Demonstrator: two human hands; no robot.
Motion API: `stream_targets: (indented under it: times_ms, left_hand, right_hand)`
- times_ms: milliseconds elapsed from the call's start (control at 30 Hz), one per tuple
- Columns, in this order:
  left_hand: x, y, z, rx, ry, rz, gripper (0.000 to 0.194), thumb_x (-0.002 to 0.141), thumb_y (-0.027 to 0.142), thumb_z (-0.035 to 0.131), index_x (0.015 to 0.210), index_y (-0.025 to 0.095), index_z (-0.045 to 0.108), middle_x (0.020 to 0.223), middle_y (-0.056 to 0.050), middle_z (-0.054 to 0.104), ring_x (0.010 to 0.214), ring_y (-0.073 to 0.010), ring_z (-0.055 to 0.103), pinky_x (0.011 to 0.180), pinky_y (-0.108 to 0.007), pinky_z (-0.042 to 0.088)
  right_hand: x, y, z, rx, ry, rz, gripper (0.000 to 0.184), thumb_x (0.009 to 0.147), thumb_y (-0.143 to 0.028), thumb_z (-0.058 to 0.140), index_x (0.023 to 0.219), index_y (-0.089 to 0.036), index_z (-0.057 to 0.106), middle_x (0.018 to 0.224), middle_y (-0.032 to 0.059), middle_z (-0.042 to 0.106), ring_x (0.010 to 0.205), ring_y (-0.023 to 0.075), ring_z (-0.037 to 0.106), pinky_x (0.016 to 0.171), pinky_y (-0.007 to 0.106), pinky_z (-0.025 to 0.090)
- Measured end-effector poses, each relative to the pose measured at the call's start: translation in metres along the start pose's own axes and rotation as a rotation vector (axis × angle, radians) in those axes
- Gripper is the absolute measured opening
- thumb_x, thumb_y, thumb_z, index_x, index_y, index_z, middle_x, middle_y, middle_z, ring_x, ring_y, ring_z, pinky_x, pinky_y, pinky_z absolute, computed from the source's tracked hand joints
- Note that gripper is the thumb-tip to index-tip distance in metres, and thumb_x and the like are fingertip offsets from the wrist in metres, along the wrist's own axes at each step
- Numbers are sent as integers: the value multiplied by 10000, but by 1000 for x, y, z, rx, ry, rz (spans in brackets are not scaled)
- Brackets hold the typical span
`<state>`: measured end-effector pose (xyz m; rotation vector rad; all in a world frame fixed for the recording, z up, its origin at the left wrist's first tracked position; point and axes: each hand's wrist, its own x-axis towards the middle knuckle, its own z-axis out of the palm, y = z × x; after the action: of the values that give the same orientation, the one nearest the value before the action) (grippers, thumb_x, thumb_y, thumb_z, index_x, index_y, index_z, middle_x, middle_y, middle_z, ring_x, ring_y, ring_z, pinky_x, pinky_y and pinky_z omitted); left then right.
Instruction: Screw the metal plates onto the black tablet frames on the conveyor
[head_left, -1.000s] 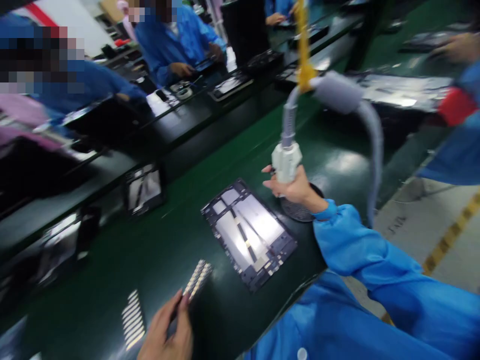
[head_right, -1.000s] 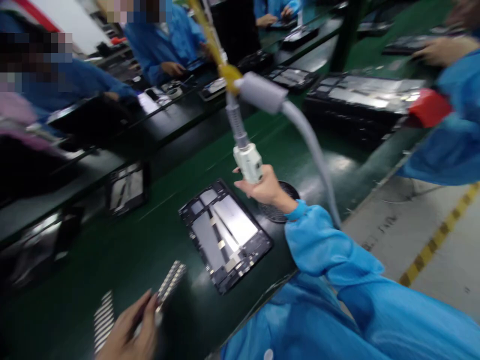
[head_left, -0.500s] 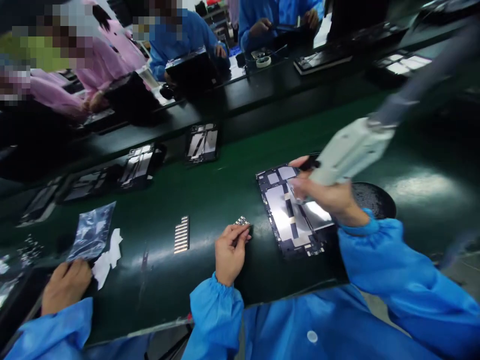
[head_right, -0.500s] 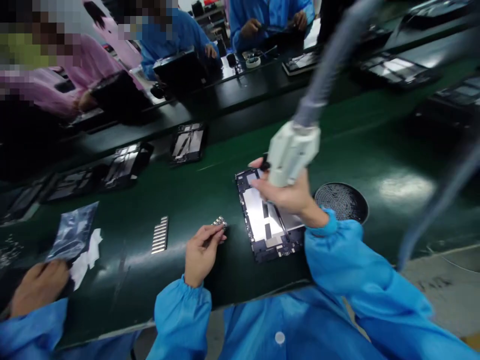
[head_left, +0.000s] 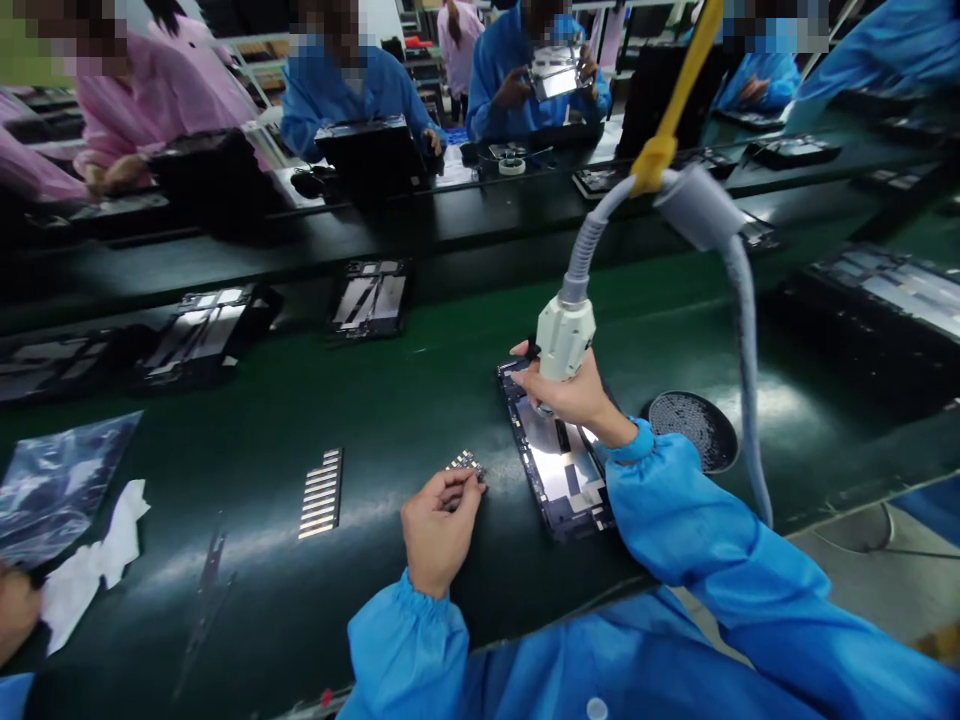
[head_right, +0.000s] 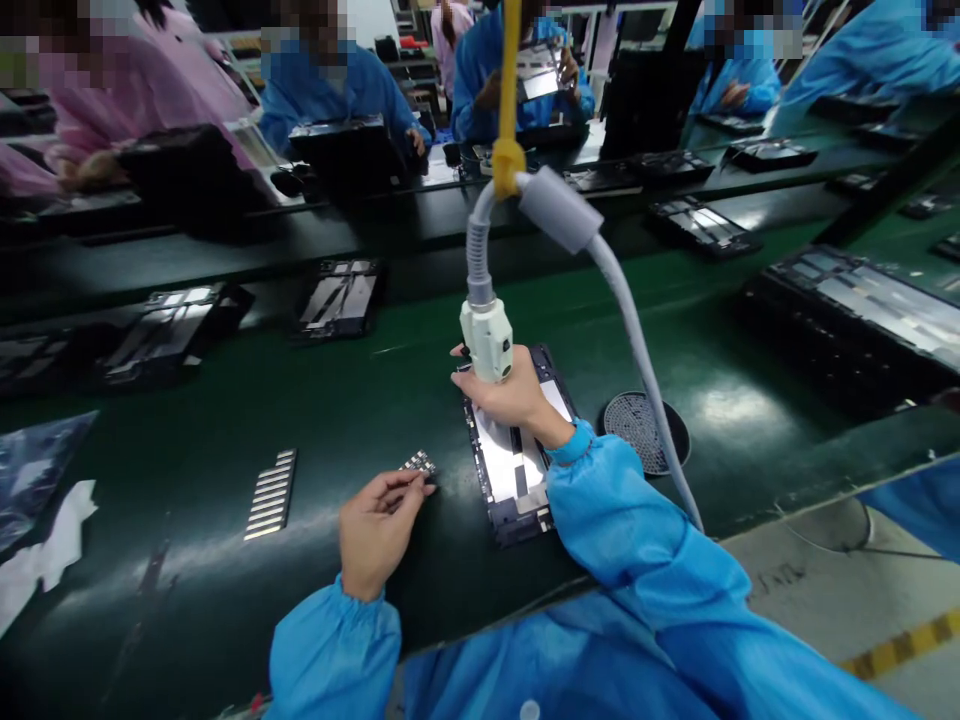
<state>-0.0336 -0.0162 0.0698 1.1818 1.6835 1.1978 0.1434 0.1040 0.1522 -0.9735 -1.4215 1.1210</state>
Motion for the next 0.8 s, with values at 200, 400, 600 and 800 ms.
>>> stream_targets:
  times_ms: [200,400,600,800]
  left_hand:
    - [18,-22,-31,214,161,2,394,834,420,541,1078,129,647,868,-90,684,718,-171,683,637,-267,571]
    - [25,-29,-44,221,358,118,446,854,405,511,1187,122,600,879,-70,624,701,-140,652,565,-226,555]
    - [22,-27,-41,209,371,211,342,871,354,526,1104,135,648,909,-62,619,674,-111,634,537,-202,556]
    - [20,-23,-39,99,457,280,266,884,310,557,1054,129,654,946,-67,679,773,-131,681,727,-262,593]
  right_hand:
    - [6,2,15,47,13,-21,228,700,-254,696,889,-155,616,462,-42,540,405,129,512,477,294,473]
    - [13,13,30,54,-8,-41,217,729,-242,682,904,-136,610,465,-57,534,412,112,516,484,272,468]
    - [14,16,31,43,-2,-56,207,737,-226,681,906,-137,603,461,-63,534,416,107,517,480,257,459]
    - [14,19,30,65,-33,-50,222,740,-228,689,920,-130,605,474,-56,541,418,103,519,475,250,460]
